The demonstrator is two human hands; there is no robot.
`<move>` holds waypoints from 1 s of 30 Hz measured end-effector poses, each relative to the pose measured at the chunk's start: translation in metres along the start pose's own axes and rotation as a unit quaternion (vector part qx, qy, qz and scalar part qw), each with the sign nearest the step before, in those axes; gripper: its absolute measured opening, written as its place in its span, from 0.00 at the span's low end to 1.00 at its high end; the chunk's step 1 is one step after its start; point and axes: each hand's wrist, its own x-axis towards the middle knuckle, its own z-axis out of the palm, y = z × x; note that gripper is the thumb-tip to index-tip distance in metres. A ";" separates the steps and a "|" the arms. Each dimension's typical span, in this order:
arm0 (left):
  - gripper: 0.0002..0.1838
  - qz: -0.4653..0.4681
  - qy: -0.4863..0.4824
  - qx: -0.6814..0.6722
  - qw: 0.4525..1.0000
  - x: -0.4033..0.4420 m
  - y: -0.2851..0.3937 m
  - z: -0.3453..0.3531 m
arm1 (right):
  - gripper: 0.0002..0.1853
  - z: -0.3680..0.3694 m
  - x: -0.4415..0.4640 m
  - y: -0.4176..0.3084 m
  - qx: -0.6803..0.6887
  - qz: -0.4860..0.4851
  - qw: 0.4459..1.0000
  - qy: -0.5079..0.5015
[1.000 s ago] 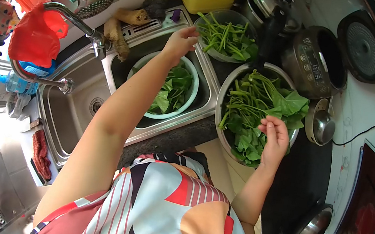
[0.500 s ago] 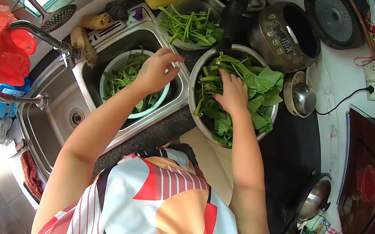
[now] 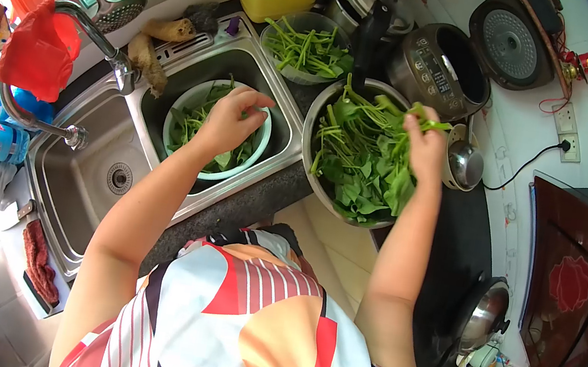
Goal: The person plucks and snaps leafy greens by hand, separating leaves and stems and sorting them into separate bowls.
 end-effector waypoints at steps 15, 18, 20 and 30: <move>0.11 -0.087 -0.043 -0.047 0.994 -0.036 0.004 -0.007 | 0.28 0.043 0.009 0.056 0.031 0.023 0.977 -0.211; 0.11 -0.085 -0.039 -0.047 0.995 -0.041 0.000 -0.007 | 0.23 0.059 -0.002 0.007 -0.329 0.061 0.919 -0.210; 0.11 -0.085 -0.038 -0.049 0.994 -0.040 -0.001 -0.006 | 0.18 0.074 0.003 0.013 -0.385 0.135 0.892 -0.192; 0.11 -0.122 -0.028 -0.078 0.989 -0.054 -0.020 -0.023 | 0.18 -0.006 0.000 0.013 -0.140 0.156 0.976 -0.065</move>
